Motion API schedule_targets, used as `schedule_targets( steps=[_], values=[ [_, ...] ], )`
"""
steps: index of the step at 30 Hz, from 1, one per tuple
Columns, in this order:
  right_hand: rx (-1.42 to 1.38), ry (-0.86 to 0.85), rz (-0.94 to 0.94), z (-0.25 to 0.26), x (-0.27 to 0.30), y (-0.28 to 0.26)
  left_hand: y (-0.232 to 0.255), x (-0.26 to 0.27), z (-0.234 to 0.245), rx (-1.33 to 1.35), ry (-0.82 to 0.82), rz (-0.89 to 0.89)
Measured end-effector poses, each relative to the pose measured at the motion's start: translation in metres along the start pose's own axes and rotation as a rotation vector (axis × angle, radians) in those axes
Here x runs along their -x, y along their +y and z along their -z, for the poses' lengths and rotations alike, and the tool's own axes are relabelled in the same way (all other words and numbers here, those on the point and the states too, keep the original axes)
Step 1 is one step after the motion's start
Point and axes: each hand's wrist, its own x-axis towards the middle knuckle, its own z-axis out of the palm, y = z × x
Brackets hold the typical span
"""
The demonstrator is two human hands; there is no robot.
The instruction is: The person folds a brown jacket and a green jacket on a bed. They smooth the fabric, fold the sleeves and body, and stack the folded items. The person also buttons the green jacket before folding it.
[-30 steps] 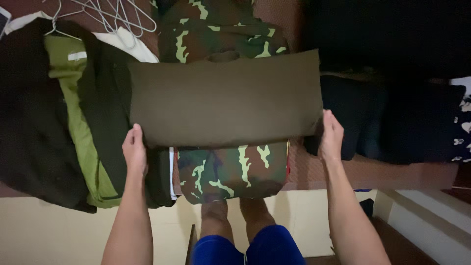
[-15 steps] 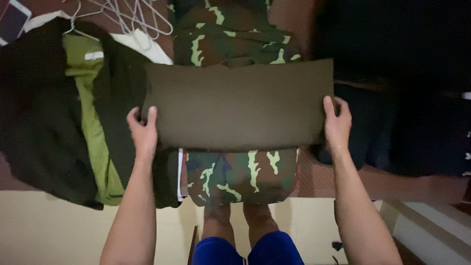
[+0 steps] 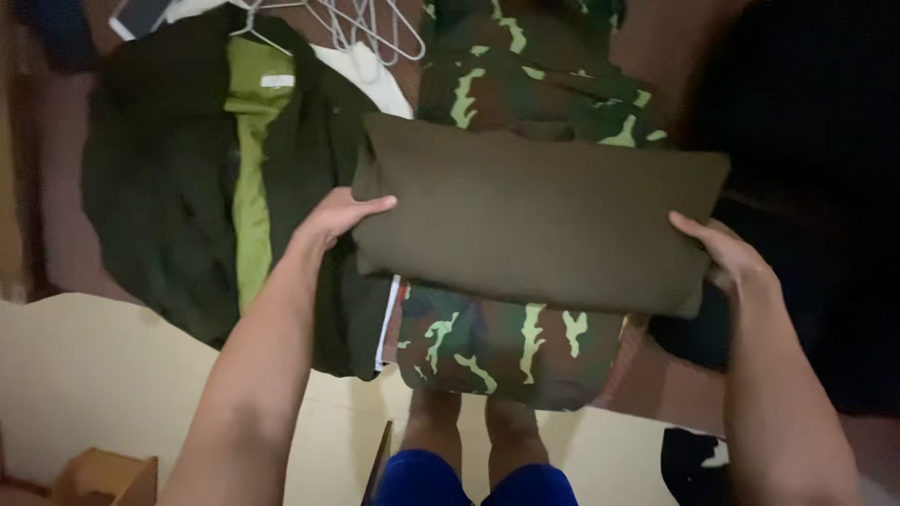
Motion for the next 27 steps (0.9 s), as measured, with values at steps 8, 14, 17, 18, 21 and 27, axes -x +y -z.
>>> schedule_targets(
  steps=[8,14,17,18,21,27],
  values=[
    [-0.02,-0.003,0.075,-0.001,0.027,-0.006,-0.007,0.008,-0.01,0.274,0.04,0.117],
    [-0.045,0.068,0.209,0.002,0.048,-0.001,0.007,0.031,-0.007,0.501,-0.058,-0.034],
    [-0.151,-0.068,0.347,0.013,0.06,-0.011,0.034,0.058,0.001,0.434,-0.018,-0.17],
    [-0.161,-0.063,0.386,0.016,0.066,-0.015,0.044,0.07,0.002,0.4,0.004,-0.214],
    [-0.2,-0.054,0.525,0.024,0.085,-0.037,0.071,0.114,0.0,0.369,0.072,-0.381],
    [-0.41,-0.166,0.915,0.04,0.073,-0.09,0.079,0.217,-0.012,-0.144,0.185,-0.755]
  ],
)
